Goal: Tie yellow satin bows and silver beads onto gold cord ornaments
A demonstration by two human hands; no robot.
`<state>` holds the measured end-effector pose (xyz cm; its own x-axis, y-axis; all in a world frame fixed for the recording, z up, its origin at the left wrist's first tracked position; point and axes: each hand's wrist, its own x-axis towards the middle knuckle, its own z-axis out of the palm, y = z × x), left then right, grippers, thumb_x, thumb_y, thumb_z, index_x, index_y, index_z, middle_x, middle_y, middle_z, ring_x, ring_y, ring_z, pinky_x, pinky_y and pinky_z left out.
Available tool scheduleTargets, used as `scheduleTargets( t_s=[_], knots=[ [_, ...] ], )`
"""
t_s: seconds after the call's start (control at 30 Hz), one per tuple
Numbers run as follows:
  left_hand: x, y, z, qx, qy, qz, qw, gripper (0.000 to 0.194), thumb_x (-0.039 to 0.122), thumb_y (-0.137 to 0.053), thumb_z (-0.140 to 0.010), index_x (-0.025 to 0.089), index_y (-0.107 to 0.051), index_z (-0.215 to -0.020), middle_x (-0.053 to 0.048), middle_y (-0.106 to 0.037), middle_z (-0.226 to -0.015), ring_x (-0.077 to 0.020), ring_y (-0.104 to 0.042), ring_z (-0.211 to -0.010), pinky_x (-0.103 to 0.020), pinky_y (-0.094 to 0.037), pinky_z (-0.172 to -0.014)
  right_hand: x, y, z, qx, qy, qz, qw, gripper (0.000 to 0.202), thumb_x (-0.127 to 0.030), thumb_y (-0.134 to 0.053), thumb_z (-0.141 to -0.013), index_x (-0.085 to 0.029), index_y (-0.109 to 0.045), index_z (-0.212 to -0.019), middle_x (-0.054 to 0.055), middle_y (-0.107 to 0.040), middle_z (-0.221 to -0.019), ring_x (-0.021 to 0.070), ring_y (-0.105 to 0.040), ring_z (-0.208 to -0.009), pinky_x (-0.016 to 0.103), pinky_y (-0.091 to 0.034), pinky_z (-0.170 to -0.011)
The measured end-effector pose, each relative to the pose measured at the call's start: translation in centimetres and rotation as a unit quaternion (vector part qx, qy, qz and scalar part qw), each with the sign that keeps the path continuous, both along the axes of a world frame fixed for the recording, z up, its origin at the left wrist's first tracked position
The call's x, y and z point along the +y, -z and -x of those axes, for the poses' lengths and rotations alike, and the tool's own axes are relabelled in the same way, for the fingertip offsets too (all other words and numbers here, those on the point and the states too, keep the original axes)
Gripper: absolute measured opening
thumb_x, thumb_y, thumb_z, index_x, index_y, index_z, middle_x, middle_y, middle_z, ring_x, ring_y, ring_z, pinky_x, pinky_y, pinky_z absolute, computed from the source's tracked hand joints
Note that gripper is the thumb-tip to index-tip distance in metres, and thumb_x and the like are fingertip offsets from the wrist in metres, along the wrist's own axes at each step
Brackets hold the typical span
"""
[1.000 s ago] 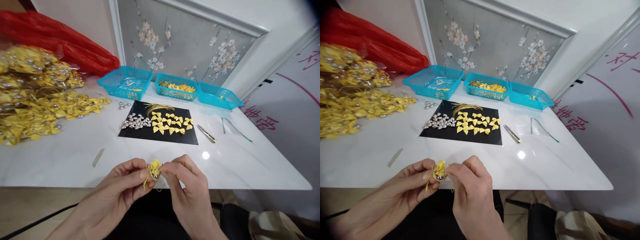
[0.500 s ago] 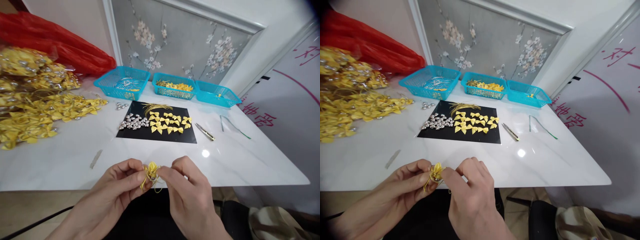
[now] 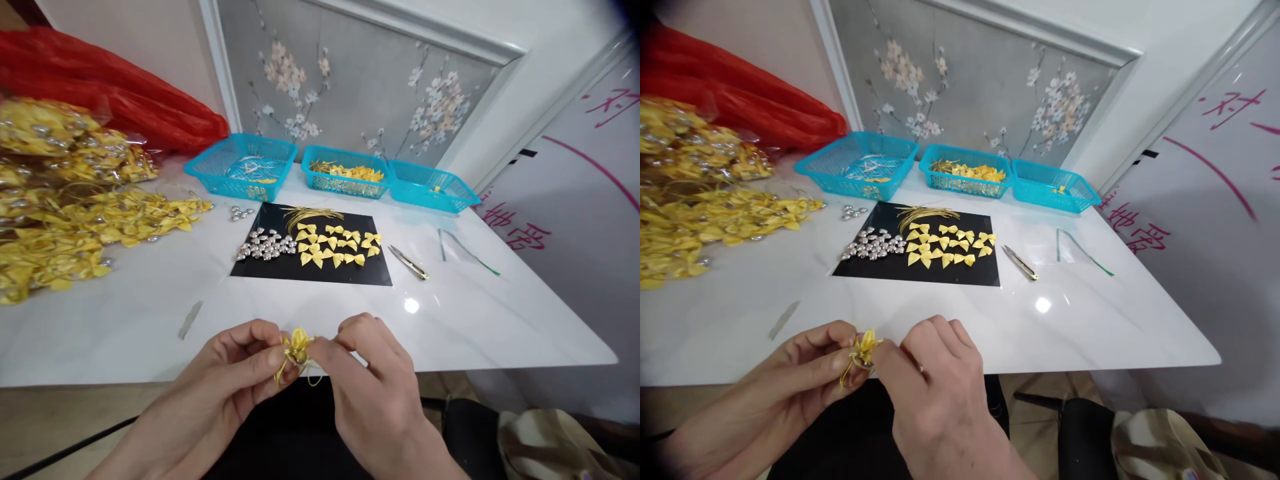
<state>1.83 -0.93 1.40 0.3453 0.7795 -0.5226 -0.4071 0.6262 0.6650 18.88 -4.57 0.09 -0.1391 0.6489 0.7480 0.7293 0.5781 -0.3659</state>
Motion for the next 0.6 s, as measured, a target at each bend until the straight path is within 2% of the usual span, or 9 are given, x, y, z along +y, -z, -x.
scheduleTargets(
  t_s=[0.13,0.27,0.47,0.6],
  knots=[
    [-0.18,0.1,0.27,-0.012,0.011,0.014,1.0,0.02,0.01,-0.092,-0.06,0.016,-0.075,-0.069,-0.002,-0.073,-0.068,-0.0116,-0.069,-0.062,-0.015,-0.059,-0.061,0.11,0.18,0.12,0.071,-0.031,0.051,0.996,0.028,0.004,-0.049,-0.091,-0.015,-0.069,-0.094,0.001,-0.045,-0.074,0.0128,-0.047,-0.064,0.025,-0.041,-0.055],
    [-0.17,0.18,0.45,-0.015,0.012,0.008,1.0,0.02,0.012,-0.093,-0.061,0.017,-0.076,-0.071,-0.002,-0.073,-0.07,-0.0118,-0.07,-0.062,-0.016,-0.06,-0.062,0.25,0.67,0.43,0.126,-0.041,0.062,0.989,0.027,0.004,-0.051,-0.09,-0.016,-0.069,-0.094,0.001,-0.047,-0.075,0.013,-0.049,-0.065,0.025,-0.043,-0.055],
    [-0.17,0.04,0.36,-0.008,0.01,0.014,1.0,0.024,0.011,-0.094,-0.056,0.017,-0.076,-0.07,-0.001,-0.075,-0.071,-0.0118,-0.071,-0.061,-0.016,-0.061,-0.063,0.17,0.64,0.29,0.121,-0.051,0.066,0.989,0.03,0.005,-0.048,-0.091,-0.016,-0.07,-0.096,0.002,-0.046,-0.076,0.0129,-0.05,-0.066,0.024,-0.043,-0.054],
    [-0.27,0.21,0.36,-0.013,0.012,0.007,1.0,0.02,0.01,-0.092,-0.062,0.018,-0.076,-0.071,-0.001,-0.075,-0.071,-0.0117,-0.071,-0.062,-0.016,-0.06,-0.063,0.08,0.15,-0.21,0.094,-0.059,0.07,0.991,0.032,0.005,-0.047,-0.09,-0.016,-0.07,-0.095,0.001,-0.045,-0.075,0.0126,-0.048,-0.065,0.023,-0.041,-0.053]
  ],
)
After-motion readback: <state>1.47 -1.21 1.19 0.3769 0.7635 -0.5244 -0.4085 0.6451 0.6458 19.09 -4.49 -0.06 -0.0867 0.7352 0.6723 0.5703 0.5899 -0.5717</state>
